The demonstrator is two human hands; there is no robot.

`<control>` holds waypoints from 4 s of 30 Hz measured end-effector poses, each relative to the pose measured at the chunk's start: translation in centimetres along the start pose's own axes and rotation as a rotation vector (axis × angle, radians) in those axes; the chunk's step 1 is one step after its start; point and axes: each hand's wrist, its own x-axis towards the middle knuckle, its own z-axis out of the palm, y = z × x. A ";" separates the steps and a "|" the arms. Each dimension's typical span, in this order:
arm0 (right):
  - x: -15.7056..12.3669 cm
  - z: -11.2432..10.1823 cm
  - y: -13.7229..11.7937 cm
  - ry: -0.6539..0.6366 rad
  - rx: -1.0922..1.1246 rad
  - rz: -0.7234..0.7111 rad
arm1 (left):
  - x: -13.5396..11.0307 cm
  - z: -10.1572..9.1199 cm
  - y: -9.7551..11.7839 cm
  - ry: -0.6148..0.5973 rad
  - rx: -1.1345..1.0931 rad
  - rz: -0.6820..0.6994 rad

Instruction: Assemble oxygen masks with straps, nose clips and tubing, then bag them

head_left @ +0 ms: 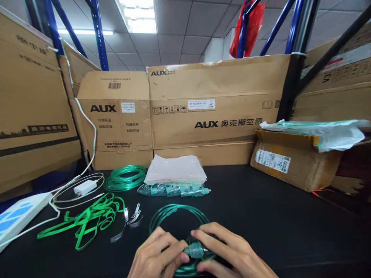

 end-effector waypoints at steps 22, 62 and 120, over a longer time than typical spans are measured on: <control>-0.2 0.3 1.3 -0.004 0.248 0.073 | 0.0 0.5 2.1 0.178 -0.126 -0.191; -0.6 0.6 -0.2 0.025 0.085 0.318 | 0.1 -0.3 2.0 0.096 -0.006 -0.018; -0.2 1.0 -1.5 -0.002 0.030 0.263 | -0.4 -0.1 1.6 0.088 -0.082 -0.077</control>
